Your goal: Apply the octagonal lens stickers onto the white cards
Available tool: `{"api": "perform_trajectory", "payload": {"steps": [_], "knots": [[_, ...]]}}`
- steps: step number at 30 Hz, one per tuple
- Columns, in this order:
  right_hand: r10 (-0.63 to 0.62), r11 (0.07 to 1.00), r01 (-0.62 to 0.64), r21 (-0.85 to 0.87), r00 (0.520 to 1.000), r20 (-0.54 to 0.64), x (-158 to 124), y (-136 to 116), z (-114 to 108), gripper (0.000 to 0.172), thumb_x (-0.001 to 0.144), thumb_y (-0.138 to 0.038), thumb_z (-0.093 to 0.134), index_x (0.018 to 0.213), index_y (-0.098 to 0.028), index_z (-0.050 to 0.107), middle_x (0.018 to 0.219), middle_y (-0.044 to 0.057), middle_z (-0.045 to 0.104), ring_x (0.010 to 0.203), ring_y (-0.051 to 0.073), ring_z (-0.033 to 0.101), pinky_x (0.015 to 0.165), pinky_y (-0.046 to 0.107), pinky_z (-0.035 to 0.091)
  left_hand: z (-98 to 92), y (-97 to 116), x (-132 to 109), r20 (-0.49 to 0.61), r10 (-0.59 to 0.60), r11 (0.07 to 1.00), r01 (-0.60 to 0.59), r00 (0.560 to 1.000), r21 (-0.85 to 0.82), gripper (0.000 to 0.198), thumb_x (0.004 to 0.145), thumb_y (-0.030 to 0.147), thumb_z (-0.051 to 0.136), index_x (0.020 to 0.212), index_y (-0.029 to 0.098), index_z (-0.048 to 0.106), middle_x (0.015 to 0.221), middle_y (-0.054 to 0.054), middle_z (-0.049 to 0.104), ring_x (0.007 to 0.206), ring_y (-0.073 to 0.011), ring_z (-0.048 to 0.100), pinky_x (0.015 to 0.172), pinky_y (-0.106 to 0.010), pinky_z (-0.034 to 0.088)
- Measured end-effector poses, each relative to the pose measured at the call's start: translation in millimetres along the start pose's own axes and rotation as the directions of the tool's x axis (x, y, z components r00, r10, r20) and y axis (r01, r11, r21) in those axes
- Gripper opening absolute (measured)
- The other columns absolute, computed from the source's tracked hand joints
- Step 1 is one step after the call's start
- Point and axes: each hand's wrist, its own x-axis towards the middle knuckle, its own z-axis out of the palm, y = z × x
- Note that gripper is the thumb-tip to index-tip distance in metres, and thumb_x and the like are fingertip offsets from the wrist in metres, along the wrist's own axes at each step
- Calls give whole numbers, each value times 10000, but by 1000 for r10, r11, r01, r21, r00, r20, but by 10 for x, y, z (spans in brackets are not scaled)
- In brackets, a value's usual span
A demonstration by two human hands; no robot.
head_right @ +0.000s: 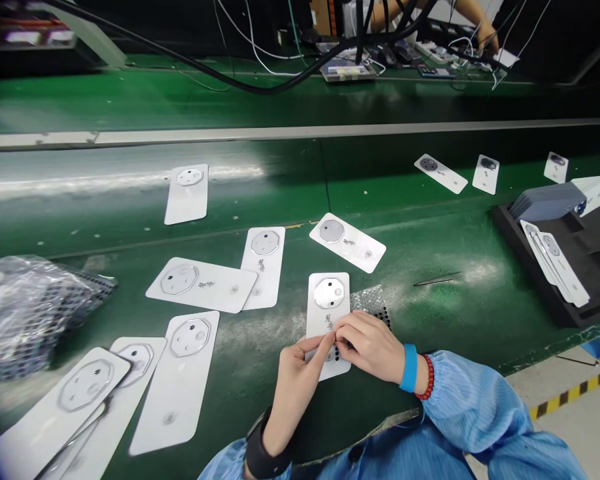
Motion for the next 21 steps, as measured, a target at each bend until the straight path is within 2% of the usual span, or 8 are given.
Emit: {"api": "perform_trajectory", "payload": {"steps": [3,5,13,16,19,20,21], "knots": [[-140,972,135,-194,990,-16,-22,-12,14,189,974,-120,427,910,-158,600,909,86,704,822,173,658,820,334,569,5,-8,17,-9,-10,1000,10,1000,15,291,756,374,637,661,152,799,689,-75,759,668,-256,695,606,-308,529],[-195,942,180,-282,980,-27,-47,-26,18,205,977,-102,420,945,-143,619,961,102,725,866,180,683,849,333,571,11,-14,22,-17,-14,1000,14,1000,24,292,756,369,634,654,148,794,684,-80,758,657,-257,691,590,-309,523],[-211,923,183,-338,976,-47,-101,-17,38,186,961,-94,440,977,-132,622,1017,107,743,848,171,710,933,377,561,84,-26,24,-42,-13,1000,14,999,26,304,773,355,610,660,132,783,713,-97,761,679,-253,695,610,-303,525],[-134,972,122,-200,990,-45,-89,2,30,148,945,-108,461,918,-166,595,1034,97,739,870,172,714,940,395,559,38,-35,32,-48,-3,1000,4,999,22,338,793,404,591,693,140,777,725,-85,760,653,-233,680,595,-293,520],[59,994,-58,97,998,-9,-91,40,2,117,915,-120,491,860,-192,565,1067,89,724,900,167,713,844,336,590,-189,-54,-2,-69,-6,999,9,998,41,342,791,448,611,682,152,745,712,-80,752,636,-223,665,562,-279,513],[119,976,-117,185,993,3,-94,60,-12,112,905,-123,502,846,-196,563,1067,88,718,896,165,712,815,316,592,-300,-60,-31,-67,-24,999,26,997,25,320,776,453,640,759,152,746,717,-79,750,627,-223,666,540,-276,514],[166,953,-164,253,986,13,-96,83,-29,110,896,-127,514,831,-199,564,1056,86,713,889,164,710,799,306,591,-418,-64,-68,-60,-57,998,56,997,-19,346,760,452,672,928,156,739,737,-75,753,608,-221,667,510,-273,514]]}}
